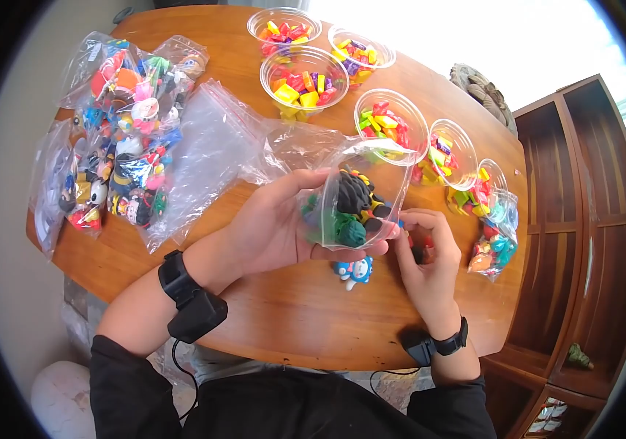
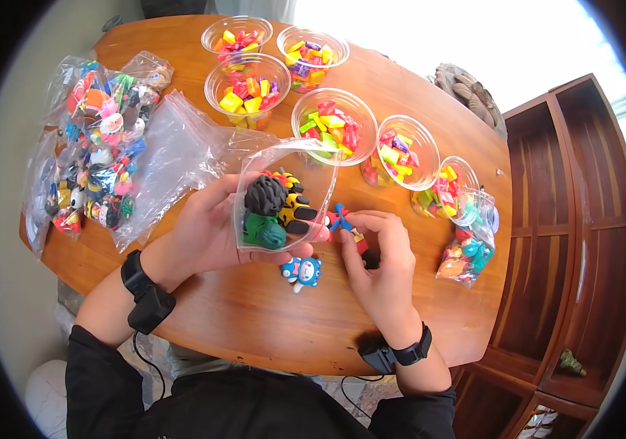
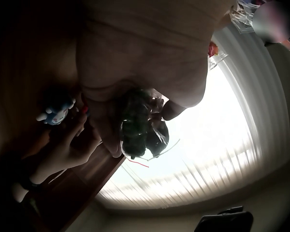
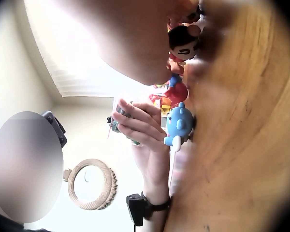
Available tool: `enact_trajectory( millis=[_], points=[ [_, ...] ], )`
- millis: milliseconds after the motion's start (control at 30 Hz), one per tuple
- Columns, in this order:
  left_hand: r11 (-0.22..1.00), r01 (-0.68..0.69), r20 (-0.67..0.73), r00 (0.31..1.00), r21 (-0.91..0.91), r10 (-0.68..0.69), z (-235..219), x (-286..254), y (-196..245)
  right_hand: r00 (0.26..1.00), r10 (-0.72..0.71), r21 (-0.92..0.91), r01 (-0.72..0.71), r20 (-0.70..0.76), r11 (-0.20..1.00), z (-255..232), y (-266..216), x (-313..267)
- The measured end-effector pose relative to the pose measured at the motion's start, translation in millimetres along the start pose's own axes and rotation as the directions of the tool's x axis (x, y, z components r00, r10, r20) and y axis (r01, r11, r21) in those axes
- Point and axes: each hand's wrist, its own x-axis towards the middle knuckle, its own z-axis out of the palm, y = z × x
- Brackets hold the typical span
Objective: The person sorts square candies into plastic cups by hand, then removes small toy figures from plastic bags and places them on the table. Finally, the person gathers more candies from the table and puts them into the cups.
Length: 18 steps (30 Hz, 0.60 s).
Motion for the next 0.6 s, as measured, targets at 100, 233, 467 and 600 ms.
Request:
enact_trajectory(
  millis=[100,233,467,600],
  points=[
    [0.988,0.010,-0.128,0.992,0.156,0.010,3.3,1.8,-2.4,0.992,0.036,0.080,-0.026,-0.118,0.996,2.4,8.4,-2.7],
    [0.942,-0.009,-0.154,0.986,0.336,0.064,-4.0,3.6,-5.4,0.957,0.143,0.363,-0.044,-0.253,0.931,0.7,4.6,-2.0],
    [0.951,0.011,-0.135,0.990,0.308,0.032,-1.9,1.9,-5.8,0.934,0.171,0.529,0.022,-0.312,0.848,-9.5,8.6,-14.5],
    [0.940,0.062,-0.174,0.985,0.334,-0.003,-2.7,2.0,-6.7,0.944,-0.104,0.337,0.212,-0.312,0.917,-12.9,2.2,-17.3]
  ],
)
